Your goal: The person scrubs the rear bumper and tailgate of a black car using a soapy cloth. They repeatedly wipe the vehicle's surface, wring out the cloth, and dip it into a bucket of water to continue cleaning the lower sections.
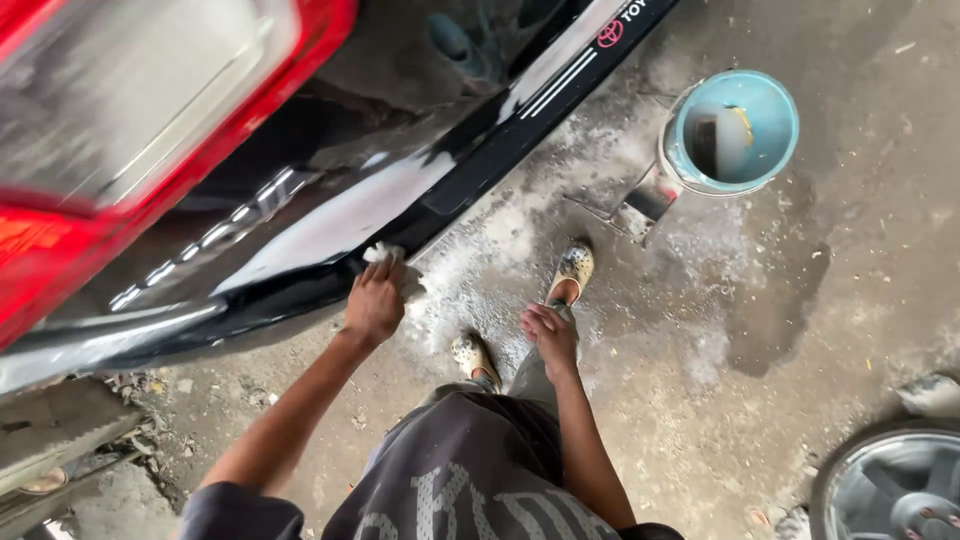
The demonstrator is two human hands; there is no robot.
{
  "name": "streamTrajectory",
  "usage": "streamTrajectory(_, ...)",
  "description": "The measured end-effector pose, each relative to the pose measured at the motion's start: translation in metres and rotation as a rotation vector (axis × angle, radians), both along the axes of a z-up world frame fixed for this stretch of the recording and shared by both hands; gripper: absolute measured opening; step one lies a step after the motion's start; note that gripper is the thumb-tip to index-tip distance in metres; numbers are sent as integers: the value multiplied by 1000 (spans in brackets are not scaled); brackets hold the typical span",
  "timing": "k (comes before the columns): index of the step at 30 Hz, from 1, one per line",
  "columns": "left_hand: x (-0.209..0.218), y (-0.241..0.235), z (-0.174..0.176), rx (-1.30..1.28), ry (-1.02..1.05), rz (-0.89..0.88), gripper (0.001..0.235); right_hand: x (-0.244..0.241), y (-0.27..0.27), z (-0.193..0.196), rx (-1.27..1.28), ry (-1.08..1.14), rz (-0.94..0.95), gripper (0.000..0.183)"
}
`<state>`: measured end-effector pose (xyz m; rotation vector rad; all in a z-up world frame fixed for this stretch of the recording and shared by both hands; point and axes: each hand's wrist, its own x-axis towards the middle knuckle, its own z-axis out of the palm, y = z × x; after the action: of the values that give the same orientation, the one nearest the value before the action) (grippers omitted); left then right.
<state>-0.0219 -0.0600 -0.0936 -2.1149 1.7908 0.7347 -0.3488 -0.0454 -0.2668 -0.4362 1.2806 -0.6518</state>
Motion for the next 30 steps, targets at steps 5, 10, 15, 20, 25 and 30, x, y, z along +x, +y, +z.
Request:
streamTrajectory(5, -42, 0, 198, -487, -224, -344, 74, 6, 7, 17, -44, 23, 34, 35)
streamTrajectory(10, -42, -56, 255, -611, -603, -642, 57, -8, -9, 17, -88, -29, -44, 37)
streamTrajectory(15, -47, -145, 188, -655, -1104, -1036, 69, -36, -27, 26, -93, 21, -73, 37)
streamTrajectory(20, -76, -193, 140, -596, -1092, -1143, 68, -59, -37, 21, -61, -19, -140, 37)
streamTrajectory(25, -97, -258, 53, -558, -1042, -1235, 67, -84, -51, 10, -124, -72, -182, 37)
streamTrajectory(30, -100, -280, 6, -107, -772, -1388, 53, -123, -44, -21, -142, -73, -224, 46)
